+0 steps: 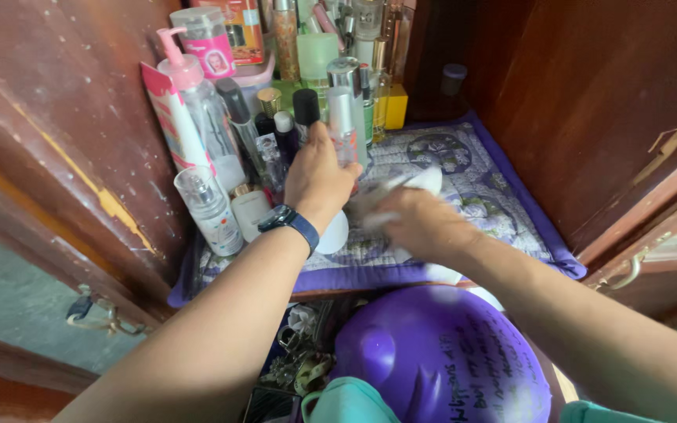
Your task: The person wipes a purple piggy bank with a white cloth, rotating it to clean multiple sides. The person also wipes the surface of a wooden cabinet shelf and briefly handles several cosmetic bottles and jars before returning to the piggy bank.
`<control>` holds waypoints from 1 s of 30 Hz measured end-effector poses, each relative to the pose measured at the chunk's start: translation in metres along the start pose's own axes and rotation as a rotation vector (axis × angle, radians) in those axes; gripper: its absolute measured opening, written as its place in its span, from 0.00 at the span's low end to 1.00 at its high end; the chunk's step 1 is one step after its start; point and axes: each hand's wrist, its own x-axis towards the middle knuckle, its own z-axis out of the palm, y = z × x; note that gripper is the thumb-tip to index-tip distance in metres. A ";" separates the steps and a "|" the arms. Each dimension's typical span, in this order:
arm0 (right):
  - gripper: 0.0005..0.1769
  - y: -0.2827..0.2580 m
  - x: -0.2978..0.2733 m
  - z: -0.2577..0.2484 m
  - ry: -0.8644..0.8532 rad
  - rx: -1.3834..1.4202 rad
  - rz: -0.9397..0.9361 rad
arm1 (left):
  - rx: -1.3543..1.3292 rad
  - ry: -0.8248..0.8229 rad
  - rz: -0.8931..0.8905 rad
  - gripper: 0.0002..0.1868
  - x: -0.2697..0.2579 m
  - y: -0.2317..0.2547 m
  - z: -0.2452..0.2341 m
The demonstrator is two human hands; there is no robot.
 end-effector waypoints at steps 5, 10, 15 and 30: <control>0.20 -0.003 -0.017 -0.036 -0.079 0.354 0.107 | -0.027 0.123 0.094 0.31 0.008 -0.009 0.000; 0.24 0.000 0.001 0.011 0.587 -0.560 -0.320 | -0.089 0.170 0.083 0.32 0.004 -0.010 0.003; 0.16 0.008 -0.004 -0.022 0.000 0.200 0.109 | -0.180 0.284 0.169 0.40 -0.001 -0.013 -0.001; 0.21 0.097 -0.041 -0.039 0.121 0.005 0.526 | 0.118 -0.030 0.370 0.39 -0.116 0.009 -0.042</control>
